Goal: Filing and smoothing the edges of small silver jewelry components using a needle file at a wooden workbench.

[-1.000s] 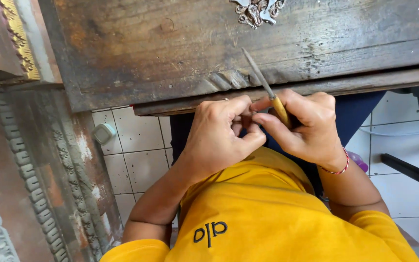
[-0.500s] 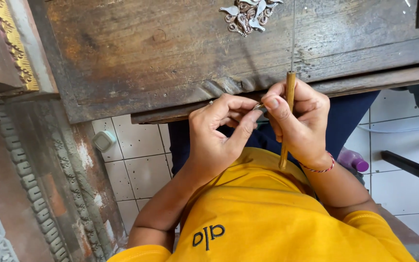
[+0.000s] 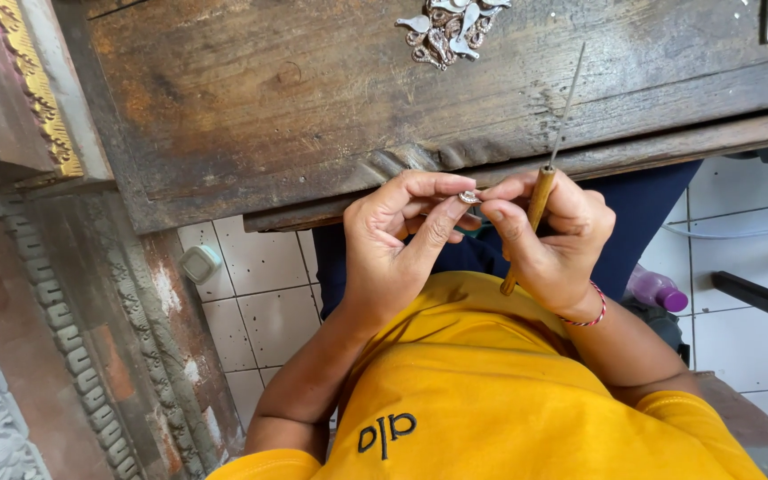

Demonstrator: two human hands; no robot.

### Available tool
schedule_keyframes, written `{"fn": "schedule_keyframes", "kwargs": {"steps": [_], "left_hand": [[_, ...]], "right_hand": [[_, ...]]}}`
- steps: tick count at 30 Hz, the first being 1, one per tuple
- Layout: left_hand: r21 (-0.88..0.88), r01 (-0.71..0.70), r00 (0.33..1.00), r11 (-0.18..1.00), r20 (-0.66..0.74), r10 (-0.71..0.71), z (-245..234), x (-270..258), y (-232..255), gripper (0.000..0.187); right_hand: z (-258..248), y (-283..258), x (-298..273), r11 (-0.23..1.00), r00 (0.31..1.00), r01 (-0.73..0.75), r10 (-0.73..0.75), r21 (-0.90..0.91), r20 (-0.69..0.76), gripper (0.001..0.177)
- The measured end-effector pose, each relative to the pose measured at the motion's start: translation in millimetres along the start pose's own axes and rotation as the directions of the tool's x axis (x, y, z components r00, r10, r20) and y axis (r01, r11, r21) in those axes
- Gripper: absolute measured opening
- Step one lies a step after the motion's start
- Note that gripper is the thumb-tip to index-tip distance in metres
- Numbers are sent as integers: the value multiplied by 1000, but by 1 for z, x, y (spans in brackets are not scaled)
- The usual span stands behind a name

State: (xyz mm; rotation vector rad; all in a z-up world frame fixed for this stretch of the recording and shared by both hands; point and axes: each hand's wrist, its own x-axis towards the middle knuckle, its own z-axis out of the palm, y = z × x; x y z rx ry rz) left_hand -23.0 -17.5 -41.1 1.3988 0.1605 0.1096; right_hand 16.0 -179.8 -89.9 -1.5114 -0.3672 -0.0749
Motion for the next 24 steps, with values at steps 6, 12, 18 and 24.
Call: {"fn": "schedule_keyframes", "kwargs": {"steps": [6, 12, 18, 24], "left_hand": [[-5, 14, 1000, 1000, 4, -14, 0, -1, -1, 14], [71, -82, 997, 994, 4, 82, 0, 0, -3, 10], [313, -237, 970, 920, 22, 243, 0, 1, 3, 9], [470, -266, 962, 841, 71, 264, -1, 0, 6, 9]], "right_hand": [[1, -2, -1, 996, 997, 78, -79, -49, -18, 14], [1, -3, 1, 989, 993, 114, -116, -96, -14, 14], [1, -2, 6, 988, 995, 102, -102, -116, 10, 14], [1, -5, 11, 979, 993, 101, -87, -177, 84, 12]]}}
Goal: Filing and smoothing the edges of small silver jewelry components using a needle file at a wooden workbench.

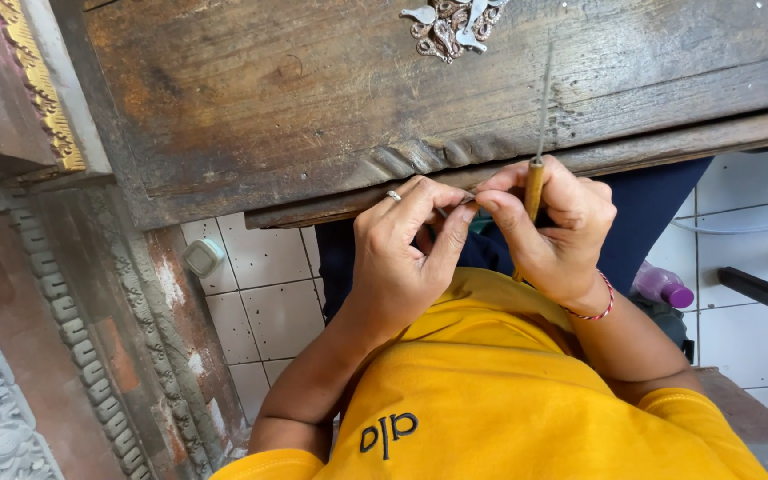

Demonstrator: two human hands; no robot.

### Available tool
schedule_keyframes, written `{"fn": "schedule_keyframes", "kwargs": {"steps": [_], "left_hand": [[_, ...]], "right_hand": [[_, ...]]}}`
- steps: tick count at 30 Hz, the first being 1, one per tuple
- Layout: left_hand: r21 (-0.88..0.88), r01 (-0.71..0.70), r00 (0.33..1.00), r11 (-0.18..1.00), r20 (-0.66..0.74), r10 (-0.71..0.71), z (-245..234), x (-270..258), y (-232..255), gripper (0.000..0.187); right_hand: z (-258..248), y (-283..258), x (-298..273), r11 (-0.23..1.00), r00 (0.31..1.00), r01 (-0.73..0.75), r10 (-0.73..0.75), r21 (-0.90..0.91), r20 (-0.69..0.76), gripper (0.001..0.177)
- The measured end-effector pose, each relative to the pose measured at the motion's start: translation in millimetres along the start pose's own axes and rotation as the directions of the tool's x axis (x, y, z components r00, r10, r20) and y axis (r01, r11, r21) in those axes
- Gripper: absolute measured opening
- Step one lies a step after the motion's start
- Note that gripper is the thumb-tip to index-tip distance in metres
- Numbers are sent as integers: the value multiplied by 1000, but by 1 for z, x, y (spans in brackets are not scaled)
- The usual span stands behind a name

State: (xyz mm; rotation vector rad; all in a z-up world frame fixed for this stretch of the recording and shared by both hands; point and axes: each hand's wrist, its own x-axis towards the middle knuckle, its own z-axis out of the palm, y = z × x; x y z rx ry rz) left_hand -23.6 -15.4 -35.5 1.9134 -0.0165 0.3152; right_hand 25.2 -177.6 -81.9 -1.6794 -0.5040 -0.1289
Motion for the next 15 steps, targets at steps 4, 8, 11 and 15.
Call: {"fn": "schedule_keyframes", "kwargs": {"steps": [4, 8, 11, 15], "left_hand": [[84, 6, 999, 996, -36, -3, -4, 2, 2, 12], [141, 60, 994, 988, -102, -46, -4, -2, -5, 18], [160, 76, 990, 984, -130, -55, -1, -4, -8, 19], [258, 47, 985, 965, -172, -2, 7, -3, -15, 19]], "right_hand": [[-6, -2, 0, 996, 998, 33, -28, -79, 61, 18], [-16, -5, -12, 991, 991, 61, -46, -118, 123, 43], [-24, -3, -25, 980, 981, 87, -53, -178, 189, 49], [-26, -6, -31, 942, 963, 154, -74, -299, 260, 34]]}}
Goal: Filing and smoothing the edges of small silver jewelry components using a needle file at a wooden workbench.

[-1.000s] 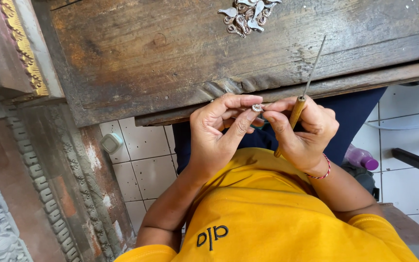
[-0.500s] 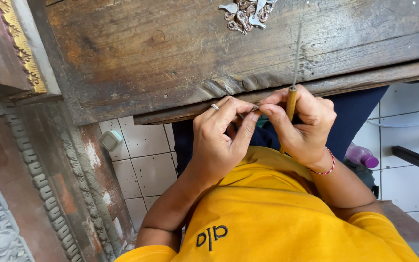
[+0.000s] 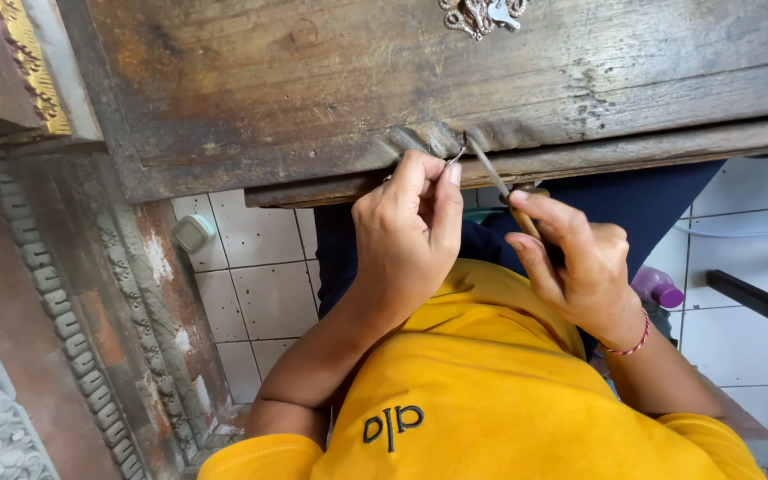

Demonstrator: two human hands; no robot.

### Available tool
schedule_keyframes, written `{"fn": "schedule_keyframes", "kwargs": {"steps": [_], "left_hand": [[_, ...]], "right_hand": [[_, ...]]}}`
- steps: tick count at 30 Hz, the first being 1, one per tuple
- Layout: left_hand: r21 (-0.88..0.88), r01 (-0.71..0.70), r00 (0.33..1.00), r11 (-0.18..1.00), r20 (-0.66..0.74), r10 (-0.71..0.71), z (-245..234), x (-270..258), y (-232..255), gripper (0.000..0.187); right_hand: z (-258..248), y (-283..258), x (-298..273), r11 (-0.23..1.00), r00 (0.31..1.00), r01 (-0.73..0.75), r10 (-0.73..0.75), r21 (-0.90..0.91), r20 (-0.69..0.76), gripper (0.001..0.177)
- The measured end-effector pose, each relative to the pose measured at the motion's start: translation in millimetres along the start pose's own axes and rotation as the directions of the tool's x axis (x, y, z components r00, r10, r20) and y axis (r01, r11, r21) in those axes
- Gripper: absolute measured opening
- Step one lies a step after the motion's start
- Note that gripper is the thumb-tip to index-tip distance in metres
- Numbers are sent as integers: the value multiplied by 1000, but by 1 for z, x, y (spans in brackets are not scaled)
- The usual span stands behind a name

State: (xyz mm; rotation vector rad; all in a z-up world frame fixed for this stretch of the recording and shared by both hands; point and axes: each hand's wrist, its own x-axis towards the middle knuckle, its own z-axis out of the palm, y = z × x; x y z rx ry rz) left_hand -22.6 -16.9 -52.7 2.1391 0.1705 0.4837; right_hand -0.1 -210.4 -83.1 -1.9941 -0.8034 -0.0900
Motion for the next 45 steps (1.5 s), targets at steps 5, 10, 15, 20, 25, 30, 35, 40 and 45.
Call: {"fn": "schedule_keyframes", "kwargs": {"steps": [5, 10, 15, 20, 25, 30, 35, 40, 45], "left_hand": [[104, -50, 998, 993, -23, 53, 4, -2, -1, 19], [133, -88, 995, 987, -30, 93, 7, -3, -7, 17], [182, -113, 992, 977, -42, 122, 9, -4, -6, 17], [182, -127, 990, 975, -41, 137, 9, -2, -9, 16], [197, -133, 989, 971, -32, 142, 7, -4, -7, 16], [-37, -42, 999, 998, -10, 41, -4, 4, 7, 18], [-449, 206, 969, 869, 216, -118, -9, 2, 15, 19], [-586, 336, 925, 738, 353, -141, -7, 3, 9, 17], [-652, 417, 891, 634, 430, -144, -11, 4, 10, 17]], "right_hand": [[-1, -1, -10, 994, 999, 34, -30, -102, 43, 30], [3, -1, -7, 986, 996, 67, -56, -152, 75, 31], [12, 6, 6, 943, 987, 157, -141, -293, 75, 30], [-4, -11, 4, 975, 994, 71, -51, -212, 98, 32], [0, -3, 6, 960, 989, 80, -44, -268, 138, 32], [0, -9, 43, 997, 998, 51, -52, -53, -24, 38], [5, 1, 45, 987, 998, -37, 44, 157, -44, 23], [10, 12, 40, 959, 993, -52, 78, 278, -85, 11], [10, 14, 33, 964, 977, -41, 94, 261, -193, 9]]}}
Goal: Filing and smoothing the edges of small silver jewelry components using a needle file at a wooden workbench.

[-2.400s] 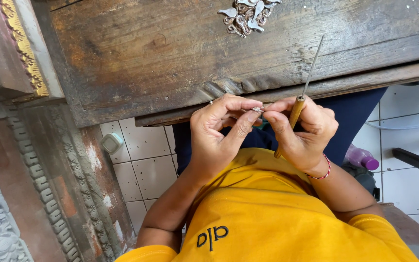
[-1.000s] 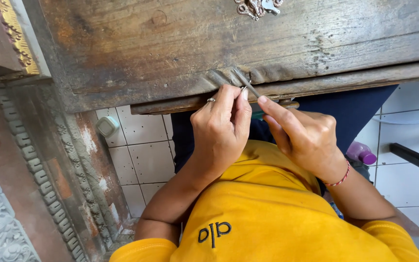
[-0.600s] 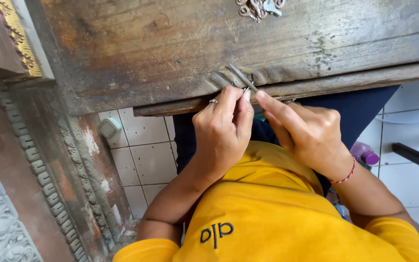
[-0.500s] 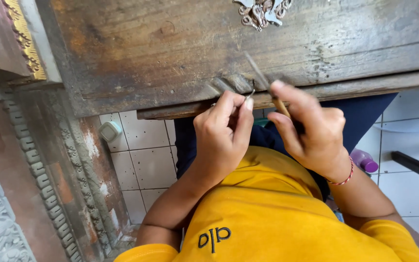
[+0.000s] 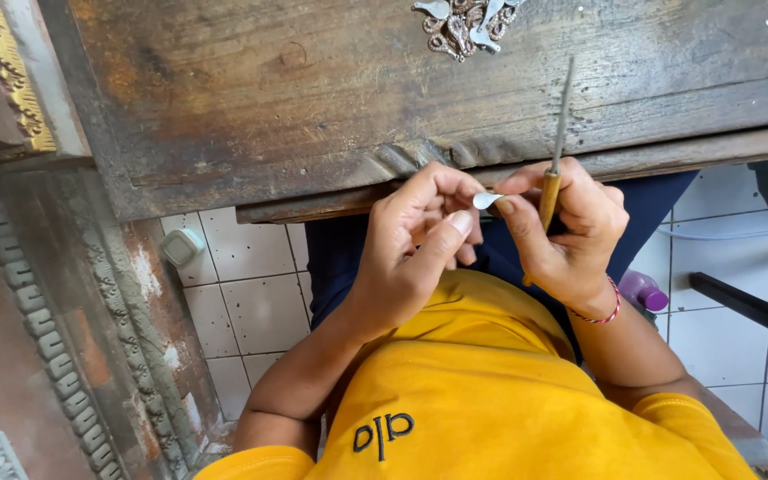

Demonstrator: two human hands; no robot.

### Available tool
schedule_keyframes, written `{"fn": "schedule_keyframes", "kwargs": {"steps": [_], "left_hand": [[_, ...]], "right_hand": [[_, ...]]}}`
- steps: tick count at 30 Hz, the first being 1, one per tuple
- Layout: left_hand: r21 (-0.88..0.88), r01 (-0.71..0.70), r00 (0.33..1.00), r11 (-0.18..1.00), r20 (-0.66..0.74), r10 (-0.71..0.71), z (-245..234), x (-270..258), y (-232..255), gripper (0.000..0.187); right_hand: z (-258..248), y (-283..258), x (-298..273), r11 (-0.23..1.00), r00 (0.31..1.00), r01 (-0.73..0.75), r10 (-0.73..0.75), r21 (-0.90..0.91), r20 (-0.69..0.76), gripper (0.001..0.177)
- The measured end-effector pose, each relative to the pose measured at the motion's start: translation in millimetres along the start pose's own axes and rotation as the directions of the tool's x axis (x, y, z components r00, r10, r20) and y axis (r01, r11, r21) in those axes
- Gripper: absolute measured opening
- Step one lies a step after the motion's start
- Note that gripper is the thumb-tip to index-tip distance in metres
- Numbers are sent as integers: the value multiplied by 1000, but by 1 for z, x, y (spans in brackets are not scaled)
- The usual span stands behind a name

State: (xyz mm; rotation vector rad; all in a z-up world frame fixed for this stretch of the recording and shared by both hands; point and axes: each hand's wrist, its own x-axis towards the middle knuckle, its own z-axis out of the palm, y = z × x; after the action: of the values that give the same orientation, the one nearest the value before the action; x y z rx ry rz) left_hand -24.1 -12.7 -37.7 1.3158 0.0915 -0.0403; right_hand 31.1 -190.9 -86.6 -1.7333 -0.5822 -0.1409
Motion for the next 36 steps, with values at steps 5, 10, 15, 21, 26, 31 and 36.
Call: {"fn": "schedule_keyframes", "kwargs": {"steps": [5, 10, 15, 21, 26, 31, 36], "left_hand": [[19, -44, 997, 999, -56, 45, 4, -1, -9, 23], [-26, -44, 998, 999, -55, 42, 7, -3, -14, 23], [-40, -82, 993, 996, -84, 78, 11, -1, -17, 17], [28, -128, 983, 991, -129, 131, 9, 7, -22, 17], [-7, -116, 988, 993, -107, 115, 11, 11, -13, 24], [-68, -123, 990, 990, -70, 118, 6, 10, -7, 29], [-6, -124, 988, 992, 91, 124, -4, 7, -2, 20]], "right_hand": [[1, 1, -4, 1000, 999, -20, 21, 22, -45, 11], [2, -4, -7, 1000, 998, -16, 18, 22, -62, 11], [1, -7, -14, 997, 995, -66, 70, 48, -73, 11], [8, -13, -18, 980, 988, -132, 142, 147, -56, 8], [10, -19, -15, 871, 946, -304, 322, 386, 19, 10], [7, -30, -5, 795, 919, -375, 385, 476, 80, 12], [7, -41, -4, 733, 868, -486, 470, 476, 161, 12]]}}
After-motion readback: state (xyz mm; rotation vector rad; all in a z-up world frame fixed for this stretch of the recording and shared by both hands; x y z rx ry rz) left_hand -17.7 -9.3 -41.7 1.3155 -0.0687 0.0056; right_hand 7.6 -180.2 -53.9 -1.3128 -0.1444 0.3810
